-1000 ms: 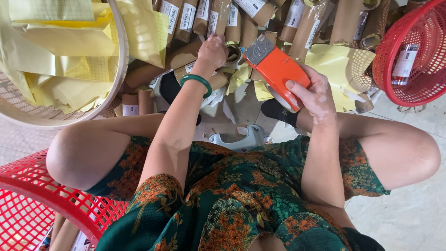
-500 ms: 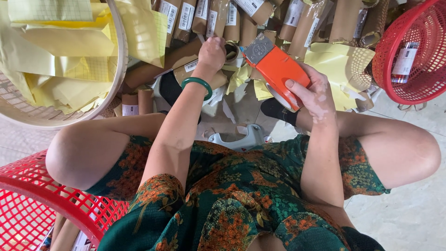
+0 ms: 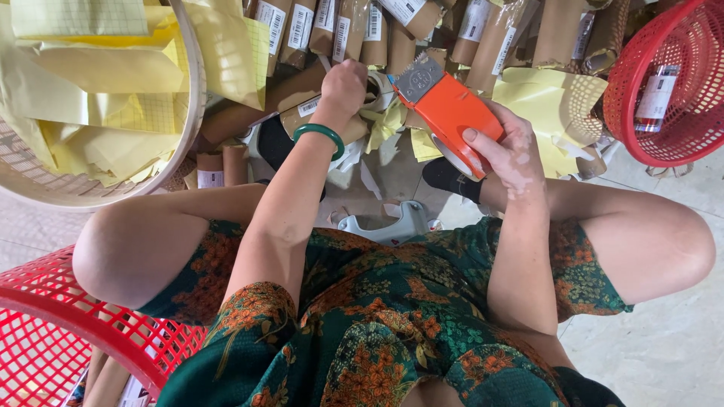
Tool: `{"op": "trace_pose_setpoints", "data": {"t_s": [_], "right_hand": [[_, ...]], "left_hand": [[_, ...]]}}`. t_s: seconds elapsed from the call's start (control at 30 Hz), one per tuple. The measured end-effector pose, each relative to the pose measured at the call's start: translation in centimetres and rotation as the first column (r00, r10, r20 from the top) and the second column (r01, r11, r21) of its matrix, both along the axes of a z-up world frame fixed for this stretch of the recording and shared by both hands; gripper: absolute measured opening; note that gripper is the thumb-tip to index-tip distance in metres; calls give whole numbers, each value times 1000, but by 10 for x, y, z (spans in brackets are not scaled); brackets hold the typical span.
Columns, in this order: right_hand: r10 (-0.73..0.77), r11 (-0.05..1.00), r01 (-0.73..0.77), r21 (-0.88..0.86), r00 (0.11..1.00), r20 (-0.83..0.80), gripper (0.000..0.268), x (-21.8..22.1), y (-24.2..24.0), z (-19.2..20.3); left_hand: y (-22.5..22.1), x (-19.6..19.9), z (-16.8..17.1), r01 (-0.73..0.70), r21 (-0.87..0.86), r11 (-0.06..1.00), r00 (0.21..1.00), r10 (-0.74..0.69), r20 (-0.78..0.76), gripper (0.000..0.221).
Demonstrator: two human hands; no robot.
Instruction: The recorder is seen taping shut cardboard tubes and sorting them into a basket.
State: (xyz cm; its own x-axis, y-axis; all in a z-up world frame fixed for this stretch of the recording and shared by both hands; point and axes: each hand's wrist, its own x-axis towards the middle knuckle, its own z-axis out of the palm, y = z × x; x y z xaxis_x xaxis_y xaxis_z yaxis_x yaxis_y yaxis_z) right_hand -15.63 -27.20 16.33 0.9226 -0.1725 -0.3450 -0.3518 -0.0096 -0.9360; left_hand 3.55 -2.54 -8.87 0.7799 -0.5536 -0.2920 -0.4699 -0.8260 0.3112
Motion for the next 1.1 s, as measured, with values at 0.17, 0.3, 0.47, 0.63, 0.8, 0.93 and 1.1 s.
{"op": "trace_pose_setpoints", "data": {"t_s": [0.17, 0.3, 0.47, 0.63, 0.8, 0.93, 1.1], "right_hand": [[1, 1000, -1, -29, 1000, -3, 60, -1, 0, -1], [3, 1000, -3, 17, 1000, 28, 61, -3, -2, -7], [-12, 1000, 12, 1, 1000, -5, 60, 0, 2, 3], [-5, 1000, 5, 0, 1000, -10, 60, 0, 1, 1], [5, 1000, -6, -16, 1000, -16, 58, -1, 1, 3], [21, 998, -23, 52, 999, 45, 59, -4, 1, 8], [-2, 991, -9, 135, 997, 83, 63, -10, -2, 25]], "left_hand": [[-10, 0, 46, 108, 144, 984, 993, -100, -68, 19], [-11, 1, 46, 153, 180, 972, 985, -135, -109, 22], [-8, -2, 39, 169, 227, 959, 984, -149, -102, 30], [-6, -2, 25, 174, 235, 956, 983, -153, -105, 35], [-4, 6, 79, 72, 131, 989, 987, -52, -152, 44], [3, 11, 77, -122, -103, 987, 988, 111, -103, 37], [-8, 4, 141, -769, -98, 632, 320, 247, -915, 48]]}}
